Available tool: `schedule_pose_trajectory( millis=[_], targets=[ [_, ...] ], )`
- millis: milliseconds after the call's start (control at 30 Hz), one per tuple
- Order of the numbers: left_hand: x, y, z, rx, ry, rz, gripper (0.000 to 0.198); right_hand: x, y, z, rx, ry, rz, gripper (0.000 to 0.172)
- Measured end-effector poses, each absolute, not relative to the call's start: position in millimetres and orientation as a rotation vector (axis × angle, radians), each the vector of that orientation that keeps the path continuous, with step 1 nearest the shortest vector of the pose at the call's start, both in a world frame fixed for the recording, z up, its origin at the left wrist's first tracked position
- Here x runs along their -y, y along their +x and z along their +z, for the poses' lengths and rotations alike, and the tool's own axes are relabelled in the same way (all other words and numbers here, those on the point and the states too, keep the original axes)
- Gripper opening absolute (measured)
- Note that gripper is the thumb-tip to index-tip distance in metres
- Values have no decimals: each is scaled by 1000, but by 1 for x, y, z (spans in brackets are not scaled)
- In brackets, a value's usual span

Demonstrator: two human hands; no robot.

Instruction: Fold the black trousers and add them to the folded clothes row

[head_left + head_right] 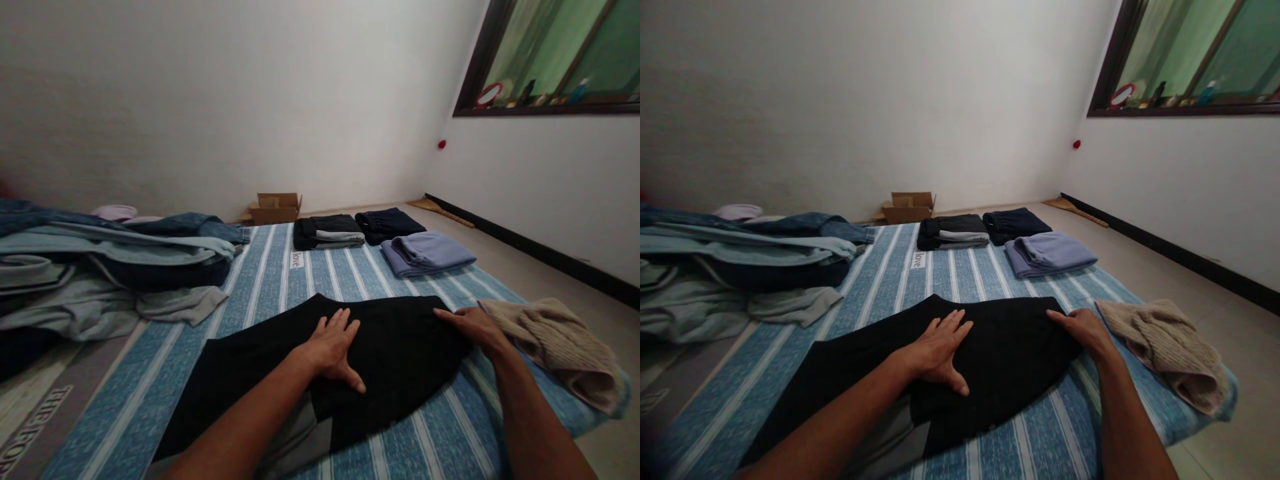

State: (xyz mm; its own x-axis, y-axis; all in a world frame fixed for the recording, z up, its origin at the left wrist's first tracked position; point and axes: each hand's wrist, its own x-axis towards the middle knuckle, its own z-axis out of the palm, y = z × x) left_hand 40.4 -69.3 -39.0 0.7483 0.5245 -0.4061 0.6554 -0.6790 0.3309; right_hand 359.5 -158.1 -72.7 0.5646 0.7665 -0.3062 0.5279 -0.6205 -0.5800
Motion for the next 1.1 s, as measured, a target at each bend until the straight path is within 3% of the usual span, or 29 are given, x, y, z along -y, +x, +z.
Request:
schedule_pose_trajectory(
  millis=[433,633,900,1100],
  targets=[
    [48,46,-32,-824,2539,-448,120,178,334,-48,931,-2012,850,40],
    [47,52,-36,-852,2534,-519,125,186,311,-16,945,-1985,631,38],
    [48,44,-40,-842,2550,-360,124,188,245,38,1161,-1984,389,37],
    [41,34,-37,-777,2418,-126,106,174,185,69,1329,-2131,-35,24]
  ],
)
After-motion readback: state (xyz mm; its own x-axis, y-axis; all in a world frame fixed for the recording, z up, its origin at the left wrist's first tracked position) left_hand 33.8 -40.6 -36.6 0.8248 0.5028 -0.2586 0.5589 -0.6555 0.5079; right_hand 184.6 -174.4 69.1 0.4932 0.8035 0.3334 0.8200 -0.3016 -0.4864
